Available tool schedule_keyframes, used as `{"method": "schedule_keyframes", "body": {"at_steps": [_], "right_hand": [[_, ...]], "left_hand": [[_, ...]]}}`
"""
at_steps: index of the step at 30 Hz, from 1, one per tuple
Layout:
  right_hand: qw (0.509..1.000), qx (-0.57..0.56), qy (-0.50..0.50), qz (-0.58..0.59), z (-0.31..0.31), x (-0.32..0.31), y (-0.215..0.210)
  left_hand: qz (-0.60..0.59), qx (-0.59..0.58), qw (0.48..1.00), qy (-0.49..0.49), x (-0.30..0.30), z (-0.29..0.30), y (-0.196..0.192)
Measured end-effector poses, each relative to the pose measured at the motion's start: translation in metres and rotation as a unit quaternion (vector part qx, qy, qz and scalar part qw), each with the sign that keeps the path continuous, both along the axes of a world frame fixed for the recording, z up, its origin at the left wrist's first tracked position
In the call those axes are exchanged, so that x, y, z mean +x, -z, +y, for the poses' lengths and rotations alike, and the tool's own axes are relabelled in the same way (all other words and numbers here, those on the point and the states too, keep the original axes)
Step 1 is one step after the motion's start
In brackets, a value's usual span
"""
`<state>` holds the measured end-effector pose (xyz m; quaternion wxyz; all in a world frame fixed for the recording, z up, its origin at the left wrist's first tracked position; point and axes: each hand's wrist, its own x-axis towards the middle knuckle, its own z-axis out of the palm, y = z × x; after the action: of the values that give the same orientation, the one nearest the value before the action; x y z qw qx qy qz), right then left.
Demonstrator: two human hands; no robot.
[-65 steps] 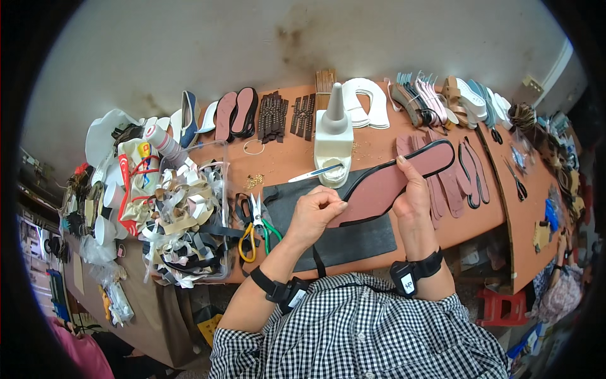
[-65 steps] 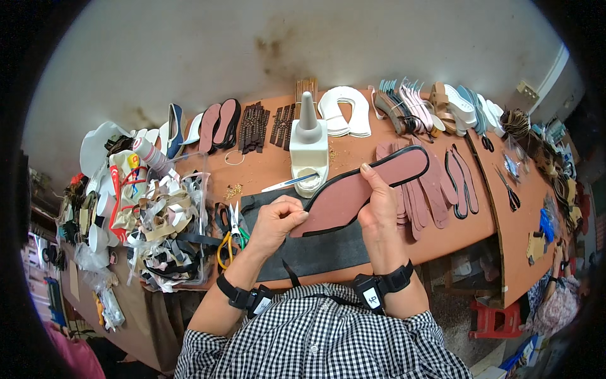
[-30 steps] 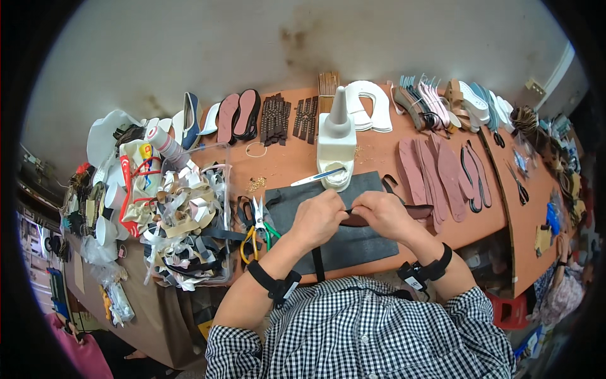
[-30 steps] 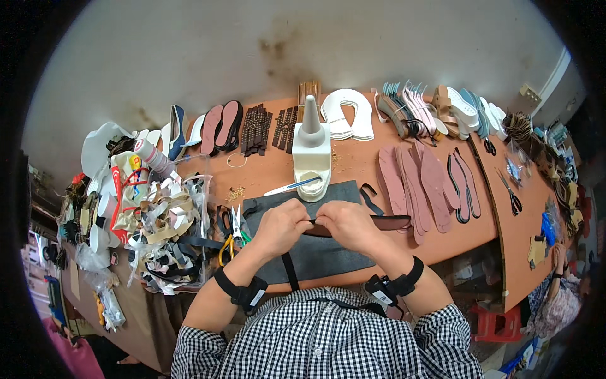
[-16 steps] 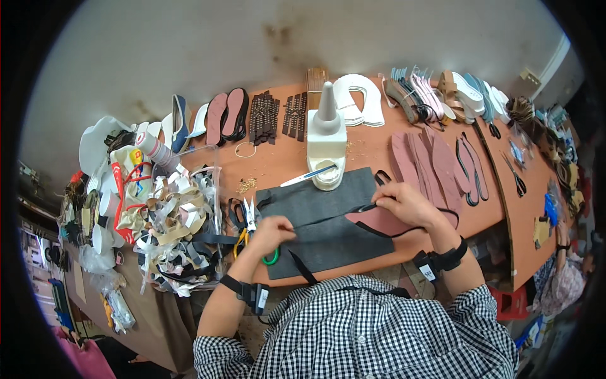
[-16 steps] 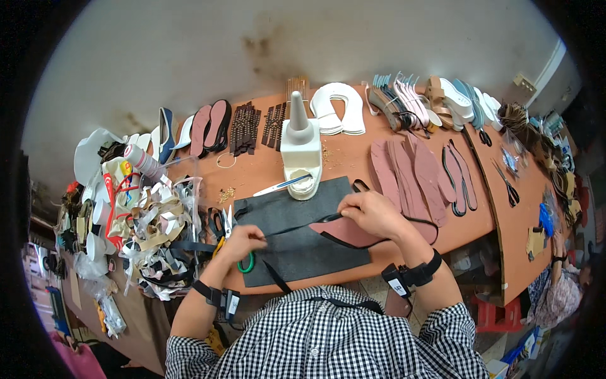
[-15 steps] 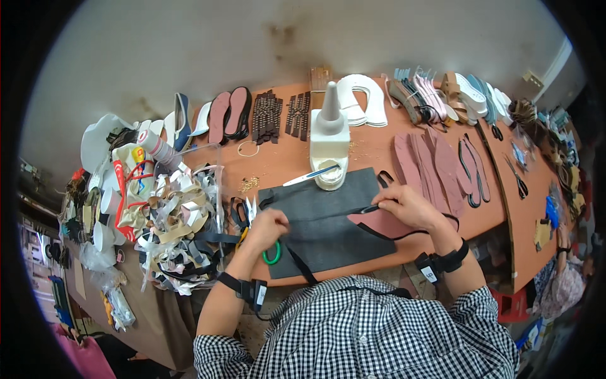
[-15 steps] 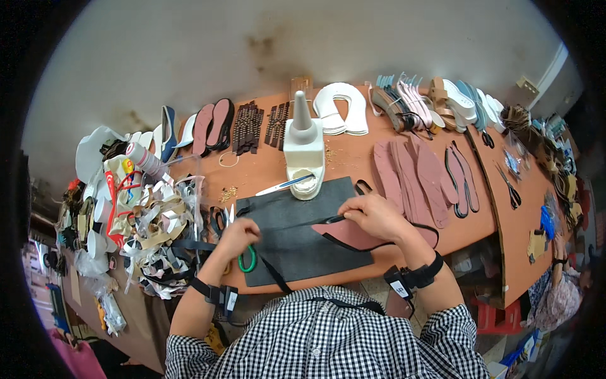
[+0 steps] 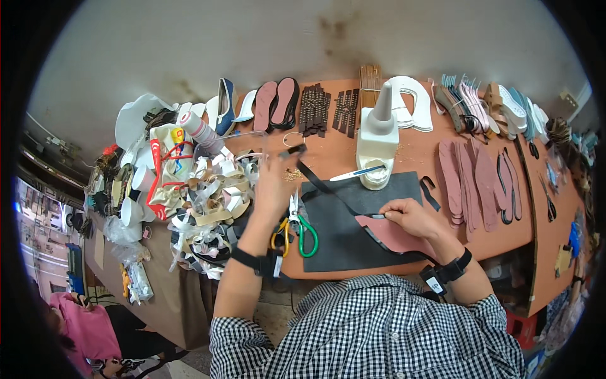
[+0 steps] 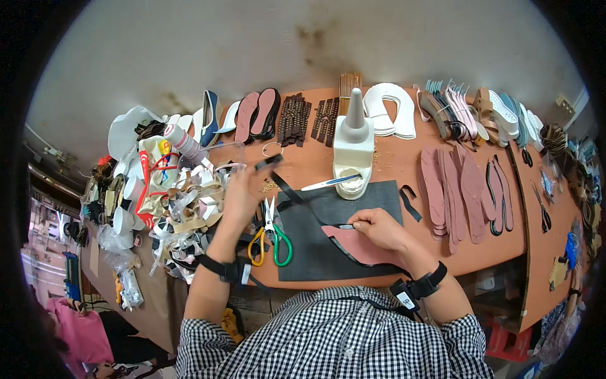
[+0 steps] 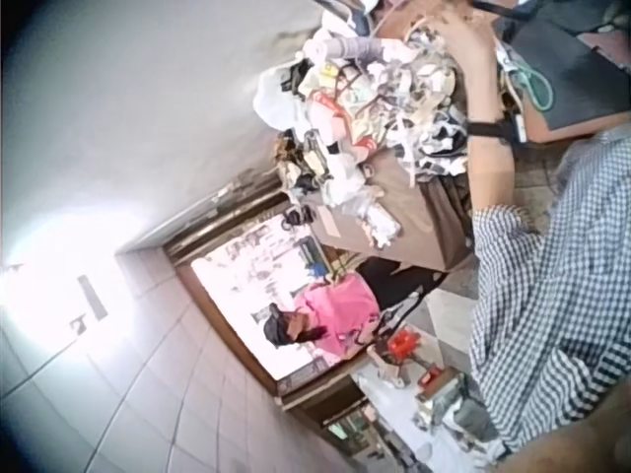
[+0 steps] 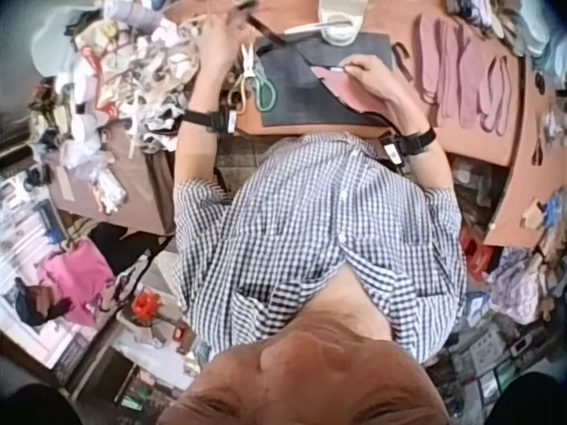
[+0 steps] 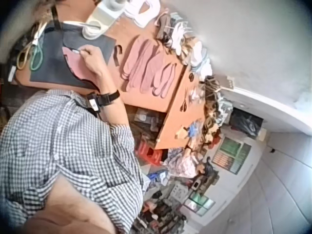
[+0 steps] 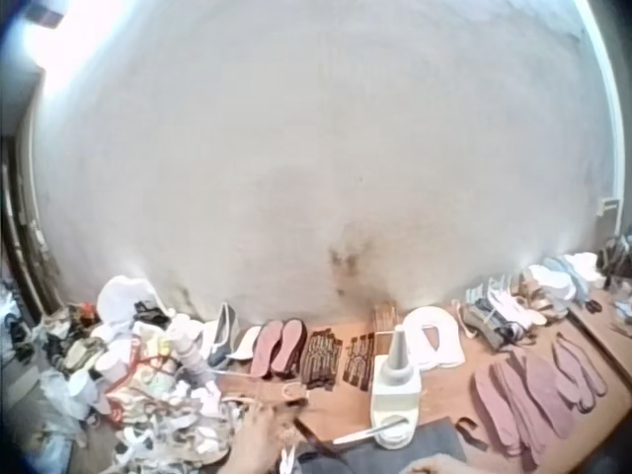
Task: The recorder is applying glue and black trim to a shoe insole at a factory workbench.
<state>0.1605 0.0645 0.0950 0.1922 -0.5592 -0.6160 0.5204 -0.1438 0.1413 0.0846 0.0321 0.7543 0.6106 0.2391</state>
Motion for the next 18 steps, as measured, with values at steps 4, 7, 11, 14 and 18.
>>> {"method": "schedule_keyframes", "body": {"at_steps": [4, 7, 11, 14, 18], "right_hand": [[0.998, -0.046, 0.012, 0.040, 0.006, -0.005, 0.023], [0.999, -0.044, -0.012, 0.028, 0.010, -0.008, 0.023], [0.998, -0.053, -0.015, 0.042, 0.015, -0.019, 0.014], [0.997, -0.060, -0.019, 0.052, 0.019, -0.021, 0.018], [0.996, -0.066, -0.031, 0.050, 0.022, -0.021, 0.025]], "left_hand": [[0.036, -0.147, 0.988, 0.043, 0.000, -0.064, 0.033], [0.129, -0.146, 0.980, 0.037, -0.006, -0.102, 0.056], [0.156, -0.168, 0.973, -0.007, -0.013, -0.123, 0.080], [0.111, -0.207, 0.970, -0.070, -0.012, -0.123, 0.087], [0.117, -0.159, 0.977, -0.079, -0.015, -0.121, 0.100]]}}
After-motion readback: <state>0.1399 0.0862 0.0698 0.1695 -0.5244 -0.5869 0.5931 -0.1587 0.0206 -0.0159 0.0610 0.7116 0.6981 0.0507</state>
